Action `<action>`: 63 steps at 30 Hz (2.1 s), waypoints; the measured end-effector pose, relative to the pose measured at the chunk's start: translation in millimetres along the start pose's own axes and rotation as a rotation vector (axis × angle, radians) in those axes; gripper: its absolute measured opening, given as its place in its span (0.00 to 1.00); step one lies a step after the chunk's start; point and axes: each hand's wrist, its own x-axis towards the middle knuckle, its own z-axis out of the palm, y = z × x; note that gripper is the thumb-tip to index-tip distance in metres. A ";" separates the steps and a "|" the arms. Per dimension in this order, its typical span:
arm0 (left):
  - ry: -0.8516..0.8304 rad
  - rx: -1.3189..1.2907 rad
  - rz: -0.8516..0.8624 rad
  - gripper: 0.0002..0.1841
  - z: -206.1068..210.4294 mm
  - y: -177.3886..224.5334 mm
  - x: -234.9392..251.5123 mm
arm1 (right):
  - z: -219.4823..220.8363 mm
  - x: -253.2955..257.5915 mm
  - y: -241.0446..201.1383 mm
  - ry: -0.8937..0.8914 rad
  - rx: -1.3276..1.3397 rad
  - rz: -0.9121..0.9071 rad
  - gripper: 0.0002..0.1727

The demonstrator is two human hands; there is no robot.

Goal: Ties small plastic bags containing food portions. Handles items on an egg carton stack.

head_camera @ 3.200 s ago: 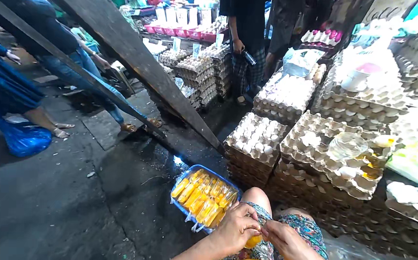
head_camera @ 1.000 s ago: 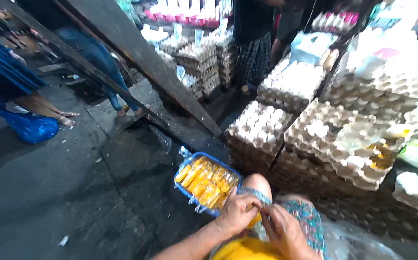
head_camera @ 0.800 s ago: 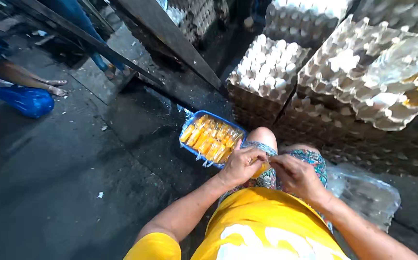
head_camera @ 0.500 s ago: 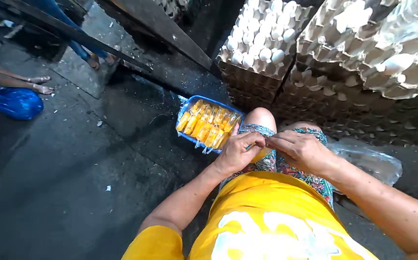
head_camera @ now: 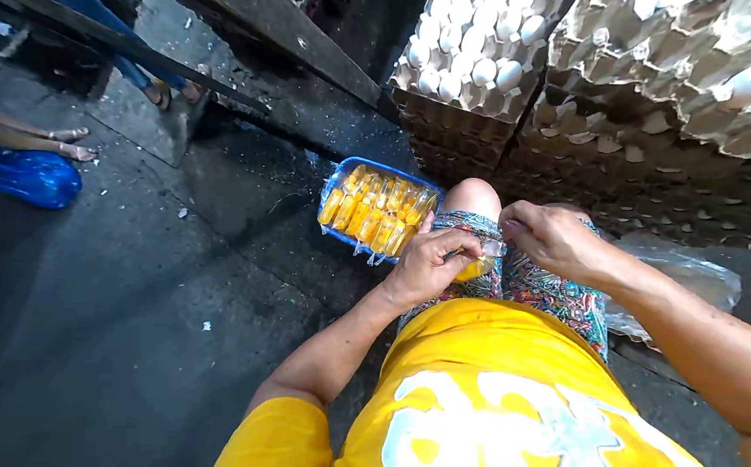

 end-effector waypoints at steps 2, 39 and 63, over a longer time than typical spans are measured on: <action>0.005 -0.001 0.005 0.04 -0.8 -1.0 -0.4 | -7.8 -2.1 -4.5 -0.072 -0.035 -0.039 0.15; 0.037 -0.020 0.191 0.06 25.2 -10.5 -1.0 | -4.2 -1.1 12.2 -0.215 0.100 -0.315 0.25; 0.167 -0.230 0.184 0.13 49.2 -18.3 11.6 | 28.7 -28.1 -2.6 0.250 0.013 -0.159 0.39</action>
